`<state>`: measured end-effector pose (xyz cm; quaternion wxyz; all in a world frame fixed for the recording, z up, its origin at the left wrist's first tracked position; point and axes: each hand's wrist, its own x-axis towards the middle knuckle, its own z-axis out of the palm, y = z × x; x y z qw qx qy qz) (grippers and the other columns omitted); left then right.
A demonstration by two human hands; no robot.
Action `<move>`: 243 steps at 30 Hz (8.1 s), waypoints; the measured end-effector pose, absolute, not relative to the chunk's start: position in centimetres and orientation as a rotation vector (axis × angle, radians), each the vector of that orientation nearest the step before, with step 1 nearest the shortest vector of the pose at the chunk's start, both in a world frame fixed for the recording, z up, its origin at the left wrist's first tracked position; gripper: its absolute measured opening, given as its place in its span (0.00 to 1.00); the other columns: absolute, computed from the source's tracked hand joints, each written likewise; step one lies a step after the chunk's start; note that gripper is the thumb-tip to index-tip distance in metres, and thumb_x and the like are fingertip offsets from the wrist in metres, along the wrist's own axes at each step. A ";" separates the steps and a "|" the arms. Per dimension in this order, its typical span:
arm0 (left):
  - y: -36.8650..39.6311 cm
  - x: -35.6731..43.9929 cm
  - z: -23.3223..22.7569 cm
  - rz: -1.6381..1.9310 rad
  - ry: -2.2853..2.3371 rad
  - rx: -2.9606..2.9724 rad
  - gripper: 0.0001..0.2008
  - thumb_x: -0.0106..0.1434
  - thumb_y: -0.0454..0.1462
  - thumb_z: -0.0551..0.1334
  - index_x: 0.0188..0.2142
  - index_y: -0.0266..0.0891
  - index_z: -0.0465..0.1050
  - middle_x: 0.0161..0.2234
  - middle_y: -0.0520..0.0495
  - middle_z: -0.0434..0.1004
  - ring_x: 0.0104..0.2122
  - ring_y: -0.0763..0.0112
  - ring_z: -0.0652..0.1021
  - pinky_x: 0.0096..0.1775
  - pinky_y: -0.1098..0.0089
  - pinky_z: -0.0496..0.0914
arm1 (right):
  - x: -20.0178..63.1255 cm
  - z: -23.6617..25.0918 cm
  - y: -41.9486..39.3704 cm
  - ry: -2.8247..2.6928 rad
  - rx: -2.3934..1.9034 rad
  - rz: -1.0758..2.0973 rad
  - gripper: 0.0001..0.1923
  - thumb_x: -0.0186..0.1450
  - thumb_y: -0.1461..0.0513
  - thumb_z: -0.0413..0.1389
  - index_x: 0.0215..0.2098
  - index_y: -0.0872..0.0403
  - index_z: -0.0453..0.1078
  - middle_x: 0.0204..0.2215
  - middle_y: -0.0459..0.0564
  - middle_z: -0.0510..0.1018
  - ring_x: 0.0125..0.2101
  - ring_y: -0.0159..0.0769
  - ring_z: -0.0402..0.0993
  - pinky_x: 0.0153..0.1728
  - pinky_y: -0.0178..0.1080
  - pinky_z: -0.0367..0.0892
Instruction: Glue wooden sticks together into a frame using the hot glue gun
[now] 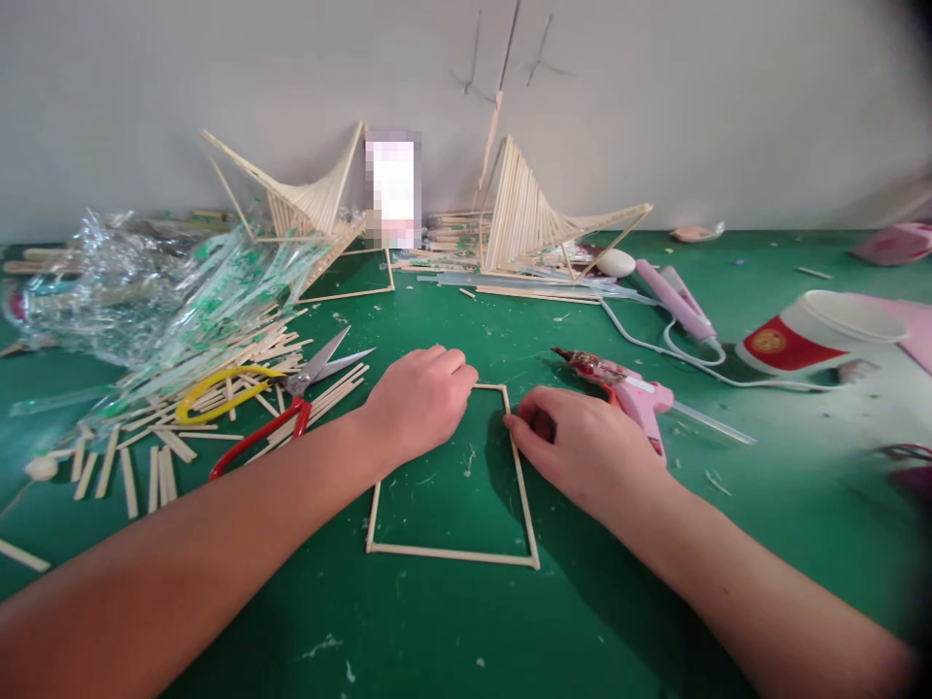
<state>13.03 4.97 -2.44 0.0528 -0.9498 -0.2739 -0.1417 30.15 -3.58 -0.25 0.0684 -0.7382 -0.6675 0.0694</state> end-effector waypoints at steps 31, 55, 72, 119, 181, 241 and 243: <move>-0.2 5.2 -1.4 -0.858 -1.037 -2.708 0.09 0.65 0.32 0.54 0.43 0.35 0.71 0.41 0.40 0.76 0.43 0.59 0.76 0.44 0.57 0.74 | 30.8 -0.6 -5.4 -2.421 -1.491 0.059 0.34 0.63 0.50 0.53 0.63 0.55 0.58 0.64 0.54 0.61 0.65 0.46 0.52 0.62 0.54 0.56; 0.7 4.4 -2.0 -0.743 -1.161 -2.764 0.07 0.65 0.33 0.54 0.37 0.38 0.71 0.33 0.44 0.76 0.34 0.63 0.77 0.36 0.61 0.75 | 31.0 0.2 -5.2 -2.158 -1.698 0.040 0.08 0.66 0.59 0.51 0.35 0.49 0.71 0.34 0.47 0.80 0.29 0.36 0.78 0.28 0.39 0.73; 0.5 4.1 -1.3 -0.818 -1.037 -2.793 0.09 0.65 0.32 0.55 0.42 0.38 0.71 0.41 0.43 0.77 0.46 0.58 0.75 0.48 0.54 0.72 | 32.0 -0.6 -4.2 -2.119 -1.569 -0.046 0.14 0.61 0.68 0.47 0.41 0.52 0.71 0.43 0.53 0.80 0.45 0.44 0.76 0.47 0.50 0.71; 0.2 4.1 -1.8 -0.595 -0.964 -2.870 0.14 0.67 0.33 0.54 0.47 0.31 0.74 0.48 0.38 0.78 0.48 0.56 0.77 0.49 0.52 0.75 | 31.0 -0.5 -5.3 -2.463 -1.607 -0.326 0.18 0.68 0.65 0.46 0.46 0.62 0.76 0.45 0.59 0.81 0.44 0.50 0.77 0.42 0.51 0.76; 0.1 4.1 -1.9 -0.542 -0.934 -2.859 0.14 0.67 0.34 0.54 0.47 0.32 0.74 0.49 0.37 0.77 0.48 0.57 0.77 0.50 0.54 0.74 | 31.0 -0.5 -5.7 -2.455 -1.685 -0.245 0.16 0.66 0.62 0.49 0.46 0.59 0.74 0.47 0.60 0.79 0.45 0.49 0.75 0.40 0.48 0.74; 2.8 1.9 -0.5 -0.280 -1.509 -2.634 0.12 0.60 0.31 0.56 0.38 0.39 0.77 0.38 0.44 0.78 0.41 0.58 0.75 0.38 0.63 0.71 | 31.1 -0.7 -5.4 -2.472 -1.635 -0.345 0.17 0.66 0.61 0.50 0.46 0.60 0.75 0.45 0.58 0.80 0.45 0.48 0.76 0.43 0.47 0.75; 3.0 2.1 -0.4 -0.278 -1.536 -2.666 0.14 0.59 0.30 0.56 0.41 0.40 0.77 0.39 0.44 0.78 0.43 0.58 0.75 0.40 0.63 0.71 | 31.1 -0.7 -5.3 -2.473 -1.631 -0.352 0.17 0.66 0.61 0.50 0.46 0.60 0.75 0.45 0.58 0.80 0.45 0.48 0.76 0.43 0.47 0.75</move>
